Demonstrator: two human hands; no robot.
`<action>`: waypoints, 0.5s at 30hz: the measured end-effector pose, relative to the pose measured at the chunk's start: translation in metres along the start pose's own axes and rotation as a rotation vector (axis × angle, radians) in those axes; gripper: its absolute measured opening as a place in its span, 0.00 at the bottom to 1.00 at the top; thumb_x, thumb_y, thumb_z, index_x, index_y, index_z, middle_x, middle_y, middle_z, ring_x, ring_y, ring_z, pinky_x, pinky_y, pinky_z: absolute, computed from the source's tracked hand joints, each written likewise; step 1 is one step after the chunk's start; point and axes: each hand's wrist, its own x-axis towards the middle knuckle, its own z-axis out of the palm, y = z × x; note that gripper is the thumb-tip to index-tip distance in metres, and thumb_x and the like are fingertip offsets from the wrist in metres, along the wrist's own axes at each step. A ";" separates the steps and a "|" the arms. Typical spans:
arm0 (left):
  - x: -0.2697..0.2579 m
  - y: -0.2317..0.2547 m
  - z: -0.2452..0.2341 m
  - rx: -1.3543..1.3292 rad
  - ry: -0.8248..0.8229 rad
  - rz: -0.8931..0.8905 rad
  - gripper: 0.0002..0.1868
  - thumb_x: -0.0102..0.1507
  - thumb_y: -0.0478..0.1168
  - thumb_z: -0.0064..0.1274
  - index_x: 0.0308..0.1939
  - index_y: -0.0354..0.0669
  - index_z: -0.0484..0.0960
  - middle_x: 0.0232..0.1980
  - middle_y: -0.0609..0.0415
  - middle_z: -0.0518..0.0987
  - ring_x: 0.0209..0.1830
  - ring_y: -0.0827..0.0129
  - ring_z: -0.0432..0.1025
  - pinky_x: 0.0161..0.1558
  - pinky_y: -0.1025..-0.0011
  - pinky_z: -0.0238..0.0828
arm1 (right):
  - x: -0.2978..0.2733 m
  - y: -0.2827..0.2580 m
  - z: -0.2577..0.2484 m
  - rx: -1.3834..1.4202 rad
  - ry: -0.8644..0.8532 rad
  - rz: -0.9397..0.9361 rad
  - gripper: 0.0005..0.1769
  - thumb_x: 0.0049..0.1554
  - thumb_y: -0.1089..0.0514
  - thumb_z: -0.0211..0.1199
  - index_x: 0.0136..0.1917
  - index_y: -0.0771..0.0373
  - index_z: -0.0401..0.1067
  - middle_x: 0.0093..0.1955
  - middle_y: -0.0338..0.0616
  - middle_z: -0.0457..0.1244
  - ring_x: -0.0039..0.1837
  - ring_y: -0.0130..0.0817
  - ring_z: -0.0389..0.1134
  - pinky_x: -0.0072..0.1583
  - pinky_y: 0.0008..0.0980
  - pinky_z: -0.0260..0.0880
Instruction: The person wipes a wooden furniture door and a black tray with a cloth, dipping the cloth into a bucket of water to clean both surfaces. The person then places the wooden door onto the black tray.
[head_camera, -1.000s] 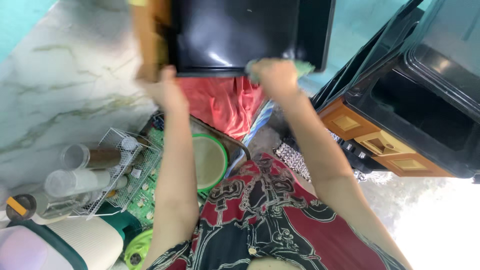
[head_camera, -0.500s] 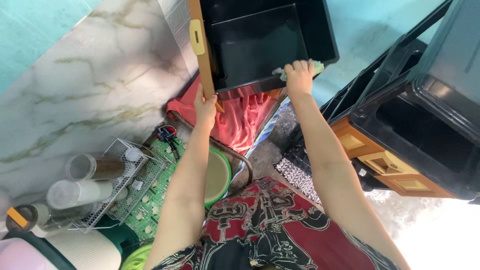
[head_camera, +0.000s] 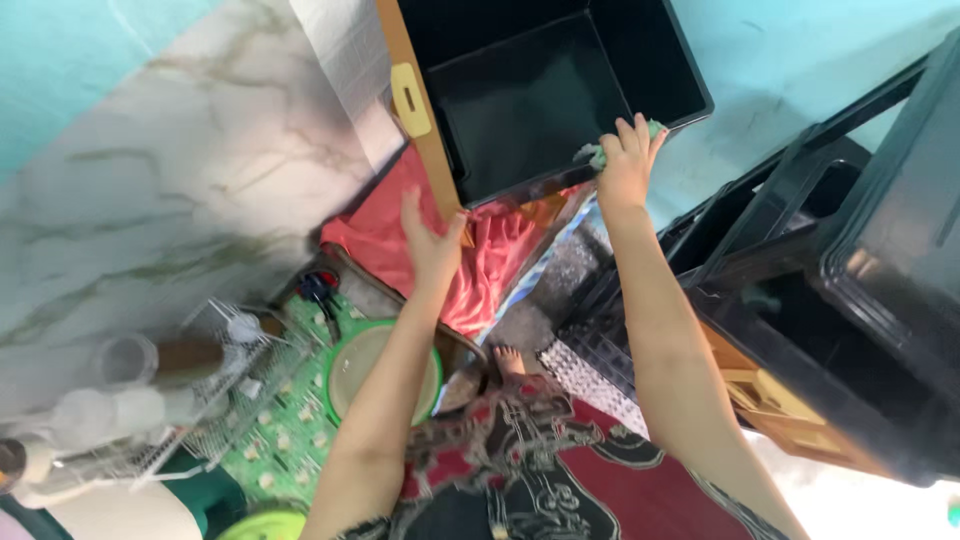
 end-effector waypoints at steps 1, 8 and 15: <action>-0.010 0.020 0.000 0.042 -0.002 0.087 0.42 0.67 0.32 0.57 0.80 0.36 0.50 0.83 0.44 0.54 0.77 0.59 0.60 0.73 0.66 0.60 | -0.005 0.000 -0.004 0.063 -0.028 0.007 0.19 0.48 0.70 0.64 0.54 0.65 0.75 0.72 0.57 0.62 0.80 0.60 0.51 0.78 0.70 0.33; 0.020 0.115 0.018 -1.455 -0.463 -0.516 0.57 0.52 0.90 0.19 0.79 0.69 0.42 0.86 0.45 0.38 0.85 0.45 0.37 0.73 0.32 0.35 | -0.014 -0.019 -0.021 0.298 -0.017 0.122 0.28 0.40 0.73 0.66 0.57 0.65 0.75 0.74 0.55 0.60 0.81 0.60 0.49 0.78 0.71 0.27; 0.011 0.046 0.079 0.894 -0.457 0.463 0.39 0.59 0.61 0.56 0.70 0.53 0.66 0.78 0.39 0.54 0.78 0.32 0.40 0.63 0.22 0.37 | 0.006 -0.027 -0.025 0.268 -0.073 0.136 0.25 0.39 0.72 0.66 0.53 0.65 0.76 0.74 0.56 0.60 0.81 0.61 0.48 0.78 0.71 0.27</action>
